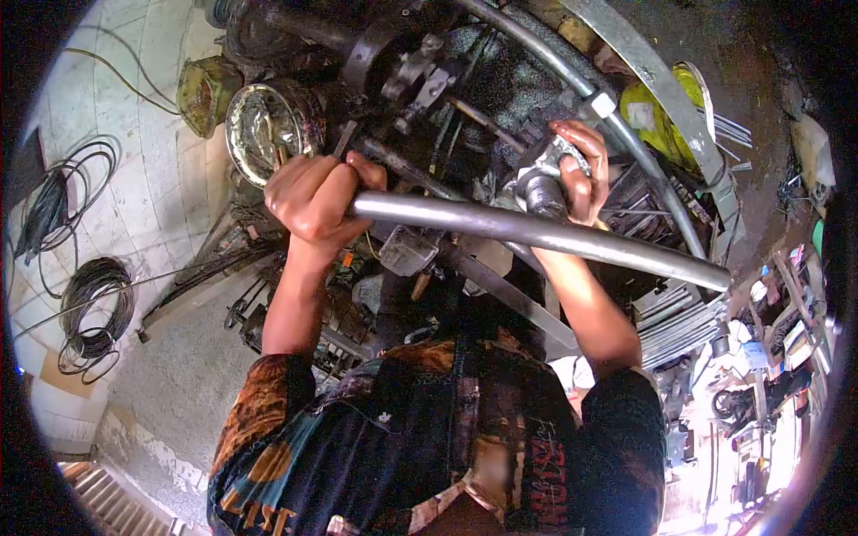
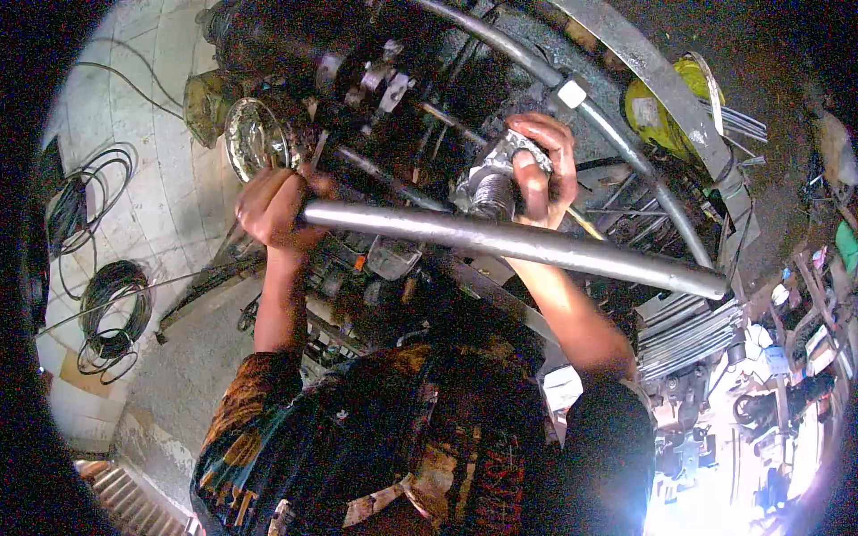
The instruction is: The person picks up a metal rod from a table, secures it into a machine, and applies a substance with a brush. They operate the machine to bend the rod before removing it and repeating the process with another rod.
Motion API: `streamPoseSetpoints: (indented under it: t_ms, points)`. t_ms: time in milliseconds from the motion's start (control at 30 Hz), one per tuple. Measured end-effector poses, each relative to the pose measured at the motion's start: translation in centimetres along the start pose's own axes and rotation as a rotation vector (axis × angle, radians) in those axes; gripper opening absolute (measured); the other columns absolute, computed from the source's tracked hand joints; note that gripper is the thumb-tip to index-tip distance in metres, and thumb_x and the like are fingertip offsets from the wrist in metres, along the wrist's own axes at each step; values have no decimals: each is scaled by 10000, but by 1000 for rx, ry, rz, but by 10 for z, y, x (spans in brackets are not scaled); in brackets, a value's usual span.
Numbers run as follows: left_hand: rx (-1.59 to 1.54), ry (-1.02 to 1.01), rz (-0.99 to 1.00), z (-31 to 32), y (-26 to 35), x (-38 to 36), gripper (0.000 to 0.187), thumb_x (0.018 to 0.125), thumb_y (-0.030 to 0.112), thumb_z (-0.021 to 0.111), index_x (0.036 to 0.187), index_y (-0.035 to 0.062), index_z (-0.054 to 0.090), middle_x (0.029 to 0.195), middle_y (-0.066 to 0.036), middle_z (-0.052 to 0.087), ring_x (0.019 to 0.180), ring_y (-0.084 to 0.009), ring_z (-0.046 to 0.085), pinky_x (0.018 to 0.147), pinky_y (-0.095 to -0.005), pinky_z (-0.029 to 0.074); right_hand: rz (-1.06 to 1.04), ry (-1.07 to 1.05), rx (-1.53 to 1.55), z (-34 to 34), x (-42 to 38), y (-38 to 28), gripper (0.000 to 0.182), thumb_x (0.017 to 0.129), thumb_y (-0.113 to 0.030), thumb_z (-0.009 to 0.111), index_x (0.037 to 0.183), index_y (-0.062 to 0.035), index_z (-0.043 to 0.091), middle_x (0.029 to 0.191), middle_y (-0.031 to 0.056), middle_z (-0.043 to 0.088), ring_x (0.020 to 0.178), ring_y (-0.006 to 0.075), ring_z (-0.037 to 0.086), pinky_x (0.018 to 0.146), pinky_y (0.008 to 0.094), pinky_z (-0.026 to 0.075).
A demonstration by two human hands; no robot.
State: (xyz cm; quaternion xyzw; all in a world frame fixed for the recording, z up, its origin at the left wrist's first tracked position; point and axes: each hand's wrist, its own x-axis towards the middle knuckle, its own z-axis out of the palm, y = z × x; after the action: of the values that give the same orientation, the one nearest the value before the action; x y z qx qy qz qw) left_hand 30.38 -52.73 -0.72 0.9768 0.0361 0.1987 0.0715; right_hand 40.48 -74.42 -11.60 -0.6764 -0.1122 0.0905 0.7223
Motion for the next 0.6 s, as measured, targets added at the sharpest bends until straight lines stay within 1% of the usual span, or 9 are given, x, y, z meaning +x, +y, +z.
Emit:
streamPoseSetpoints:
  t_ms: [133,167,267,333,400,467,533,567,600]
  points:
    - [2,10,1,2,0,2,360,702,15,662,506,105,373,456,-44,387,366,-187,385,384,-312,311,-8,32,-20,4,1,-4,353,875,-230,451,1014,55,608,1087,172,614,1082,276,542,993,400,370]
    - [-19,0,-10,0,1,3,372,711,45,693,517,103,382,457,-47,397,370,-192,404,394,-311,328,-16,48,11,6,0,-3,310,844,-208,485,1005,23,613,1080,137,610,1081,247,534,987,387,382]
    - [-49,-1,-18,-6,7,7,230,647,131,753,589,128,530,506,-27,495,429,-194,514,433,-311,390,43,83,55,9,1,-10,292,839,-173,466,998,22,614,1066,129,611,1079,233,535,985,365,380]
    - [-34,-60,-38,-7,6,2,158,593,158,748,655,159,603,557,-7,555,487,-192,571,471,-328,436,-15,105,92,11,1,-7,285,847,-162,450,998,20,609,1056,125,611,1049,219,547,975,344,383]
    - [-77,-85,-58,-8,6,1,143,589,145,743,674,158,630,569,-14,574,510,-208,593,495,-340,455,63,124,179,14,-1,-3,272,856,-141,439,1008,17,601,1058,121,611,1045,211,549,970,338,387]
    - [-62,-110,-104,-11,11,-1,138,586,131,730,704,161,662,590,-28,598,553,-226,620,528,-363,477,10,112,80,14,0,-1,267,885,-122,428,1054,11,586,1073,122,603,1042,210,545,966,348,392]
    - [-68,-147,-140,-11,10,-4,127,609,151,716,732,160,687,639,-50,628,603,-253,643,566,-388,503,-30,234,-4,15,1,20,285,904,-120,421,1095,13,586,1111,97,606,1041,193,552,968,329,395]
    - [-31,-180,-155,-12,11,-4,125,624,164,708,746,153,688,667,-63,639,630,-265,651,585,-399,513,-40,237,-100,11,0,23,278,941,-170,445,1113,5,576,1140,140,568,1053,241,538,966,377,393]
    - [7,-214,-172,-11,11,-6,126,639,178,699,761,146,688,696,-76,651,658,-277,659,604,-411,523,74,228,-93,7,0,13,300,940,-187,494,1148,18,566,1183,177,548,1105,293,510,1001,402,359]
